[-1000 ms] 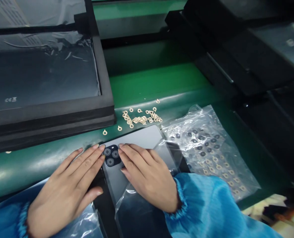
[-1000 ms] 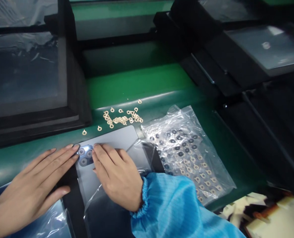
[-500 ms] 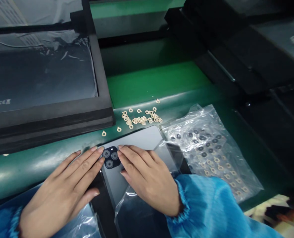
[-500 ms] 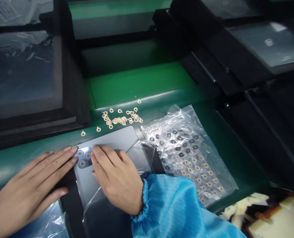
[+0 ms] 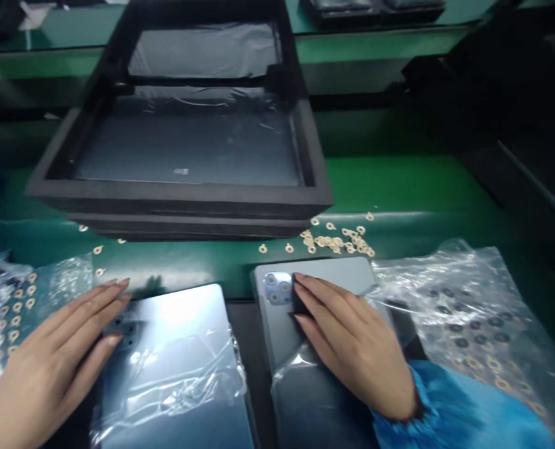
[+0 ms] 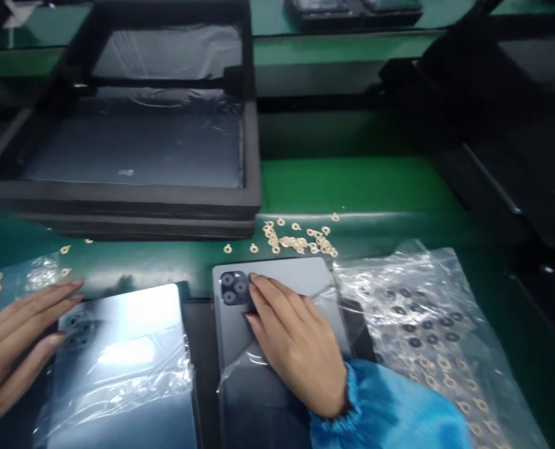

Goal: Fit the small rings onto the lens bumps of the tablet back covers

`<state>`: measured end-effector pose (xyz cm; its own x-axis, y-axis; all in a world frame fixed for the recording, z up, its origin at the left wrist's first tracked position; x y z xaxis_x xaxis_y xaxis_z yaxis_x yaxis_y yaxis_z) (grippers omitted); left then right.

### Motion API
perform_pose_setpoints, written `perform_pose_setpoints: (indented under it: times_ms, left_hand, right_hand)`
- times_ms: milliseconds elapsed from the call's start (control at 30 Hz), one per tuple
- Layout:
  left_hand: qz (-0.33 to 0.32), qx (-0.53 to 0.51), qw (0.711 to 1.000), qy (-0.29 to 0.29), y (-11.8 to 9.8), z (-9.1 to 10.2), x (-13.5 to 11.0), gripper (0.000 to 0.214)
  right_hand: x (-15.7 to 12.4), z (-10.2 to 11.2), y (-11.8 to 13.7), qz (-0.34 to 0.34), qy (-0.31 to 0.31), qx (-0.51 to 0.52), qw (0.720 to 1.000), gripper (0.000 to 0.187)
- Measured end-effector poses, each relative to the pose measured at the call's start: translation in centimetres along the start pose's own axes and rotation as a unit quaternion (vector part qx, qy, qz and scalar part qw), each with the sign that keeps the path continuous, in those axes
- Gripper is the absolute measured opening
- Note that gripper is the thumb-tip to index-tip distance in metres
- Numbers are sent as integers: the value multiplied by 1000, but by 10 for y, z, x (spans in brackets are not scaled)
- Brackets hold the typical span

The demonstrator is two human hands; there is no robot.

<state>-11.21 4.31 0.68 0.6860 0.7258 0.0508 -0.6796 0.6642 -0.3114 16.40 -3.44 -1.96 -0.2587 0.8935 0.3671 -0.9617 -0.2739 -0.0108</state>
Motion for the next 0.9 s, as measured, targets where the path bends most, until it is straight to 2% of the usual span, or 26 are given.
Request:
perform_pose_setpoints:
  times_ms: [167, 233, 333, 467, 567, 733, 900]
  left_hand:
    - [32, 4, 999, 12, 1, -20, -50, 53]
    - [40, -6, 999, 11, -1, -26, -63, 56]
    - [35, -19, 999, 13, -5, -34, -76, 57]
    - [12, -47, 999, -3, -7, -40, -81, 56]
    - [19, -77, 996, -28, -4, -40, -80, 55]
    - [30, -112, 993, -39, -1, -42, -80, 51]
    - [36, -123, 991, -41, 1, -44, -79, 47]
  right_hand:
    - [6, 15, 17, 34, 26, -9, 999, 32]
    - [11, 24, 37, 58, 30, 13, 998, 34]
    - [25, 29, 84, 116, 51, 49, 991, 35]
    - [52, 11, 143, 169, 92, 49, 980, 37]
    - [69, -8, 171, 188, 103, 59, 975, 37]
    - [75, -27, 188, 194, 126, 52, 971, 39]
    - [71, -27, 192, 196, 135, 45, 970, 38]
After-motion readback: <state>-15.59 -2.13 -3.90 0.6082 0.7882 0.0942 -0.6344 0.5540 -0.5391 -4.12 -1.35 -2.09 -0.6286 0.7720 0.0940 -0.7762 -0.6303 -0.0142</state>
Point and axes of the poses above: each hand's wrist, its own x-axis towards the middle knuckle, its own z-axis out of the back of the hand, y = z × x, the point moved 9 cm from there along x, towards the middle knuckle, and after that the axes turned 11 degrees about -x, right-handed, at the moved point
